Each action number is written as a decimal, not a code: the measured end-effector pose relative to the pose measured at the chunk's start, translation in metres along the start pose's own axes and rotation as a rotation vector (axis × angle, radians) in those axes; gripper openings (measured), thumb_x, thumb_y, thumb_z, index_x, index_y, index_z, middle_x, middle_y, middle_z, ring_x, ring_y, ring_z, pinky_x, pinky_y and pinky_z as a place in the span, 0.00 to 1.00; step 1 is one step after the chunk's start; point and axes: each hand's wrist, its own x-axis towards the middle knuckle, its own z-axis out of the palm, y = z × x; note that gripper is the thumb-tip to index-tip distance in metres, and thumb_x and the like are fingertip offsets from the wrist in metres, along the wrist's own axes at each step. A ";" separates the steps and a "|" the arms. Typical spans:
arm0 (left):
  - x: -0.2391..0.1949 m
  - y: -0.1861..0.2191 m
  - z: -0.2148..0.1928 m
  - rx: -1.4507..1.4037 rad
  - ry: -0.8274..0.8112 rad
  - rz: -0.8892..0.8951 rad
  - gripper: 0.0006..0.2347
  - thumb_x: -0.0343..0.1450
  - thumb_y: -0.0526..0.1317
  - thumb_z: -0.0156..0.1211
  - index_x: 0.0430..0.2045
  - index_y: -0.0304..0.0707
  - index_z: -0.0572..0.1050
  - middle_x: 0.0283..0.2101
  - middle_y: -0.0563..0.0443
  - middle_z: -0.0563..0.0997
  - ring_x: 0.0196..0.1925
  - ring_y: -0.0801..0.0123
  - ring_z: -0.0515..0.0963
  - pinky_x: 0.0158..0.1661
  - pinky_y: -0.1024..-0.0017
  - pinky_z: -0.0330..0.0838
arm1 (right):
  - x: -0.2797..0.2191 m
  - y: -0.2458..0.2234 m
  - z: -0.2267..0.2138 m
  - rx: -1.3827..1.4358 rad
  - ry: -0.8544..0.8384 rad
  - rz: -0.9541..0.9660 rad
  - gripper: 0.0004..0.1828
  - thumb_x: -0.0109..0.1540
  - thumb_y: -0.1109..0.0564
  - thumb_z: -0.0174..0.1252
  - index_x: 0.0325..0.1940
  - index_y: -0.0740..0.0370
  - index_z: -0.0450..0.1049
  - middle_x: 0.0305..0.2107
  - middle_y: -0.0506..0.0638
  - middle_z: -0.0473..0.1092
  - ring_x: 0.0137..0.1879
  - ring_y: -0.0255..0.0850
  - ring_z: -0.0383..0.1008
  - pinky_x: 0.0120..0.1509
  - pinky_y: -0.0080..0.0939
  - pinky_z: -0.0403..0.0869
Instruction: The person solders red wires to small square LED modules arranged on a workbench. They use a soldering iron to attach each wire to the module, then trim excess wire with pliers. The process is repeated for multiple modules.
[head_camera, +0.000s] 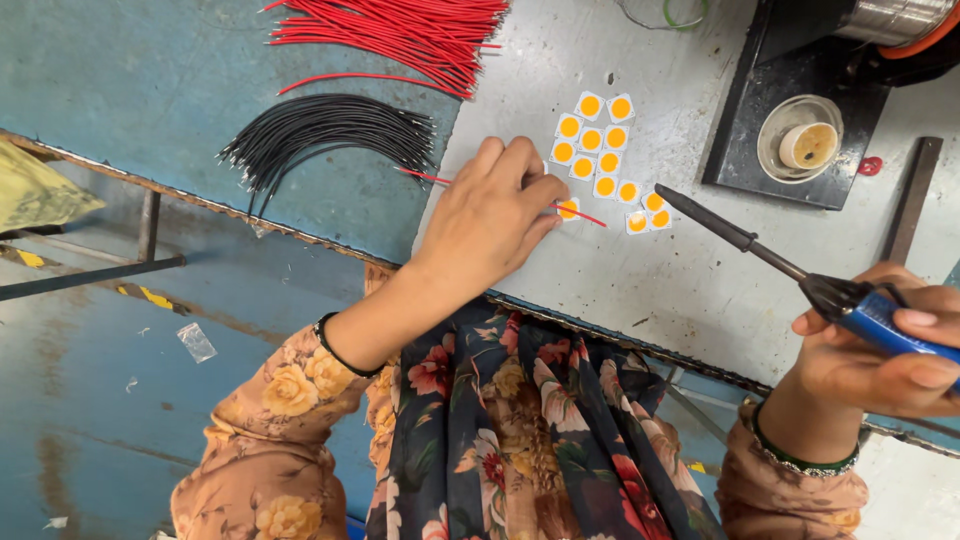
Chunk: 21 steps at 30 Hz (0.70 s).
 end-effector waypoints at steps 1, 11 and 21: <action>0.000 0.003 0.002 0.010 -0.011 -0.015 0.12 0.66 0.40 0.73 0.39 0.42 0.79 0.42 0.50 0.70 0.48 0.57 0.71 0.47 0.63 0.69 | 0.000 0.001 -0.002 -0.035 -0.009 -0.003 0.28 0.77 0.40 0.37 0.46 0.72 0.55 0.19 0.54 0.59 0.16 0.44 0.66 0.28 0.42 0.70; -0.018 0.013 -0.034 -0.142 -0.017 -0.077 0.11 0.77 0.37 0.64 0.53 0.40 0.80 0.41 0.50 0.70 0.45 0.58 0.67 0.49 0.64 0.67 | -0.003 0.005 -0.003 -0.059 0.007 0.016 0.27 0.76 0.40 0.36 0.44 0.70 0.57 0.16 0.54 0.59 0.15 0.45 0.65 0.27 0.43 0.69; -0.039 -0.005 -0.007 0.004 0.113 0.059 0.07 0.70 0.38 0.68 0.39 0.50 0.82 0.37 0.58 0.70 0.43 0.65 0.69 0.47 0.64 0.58 | -0.015 0.020 -0.011 0.094 -0.211 -0.069 0.26 0.74 0.39 0.43 0.58 0.66 0.59 0.19 0.57 0.62 0.19 0.43 0.69 0.28 0.44 0.72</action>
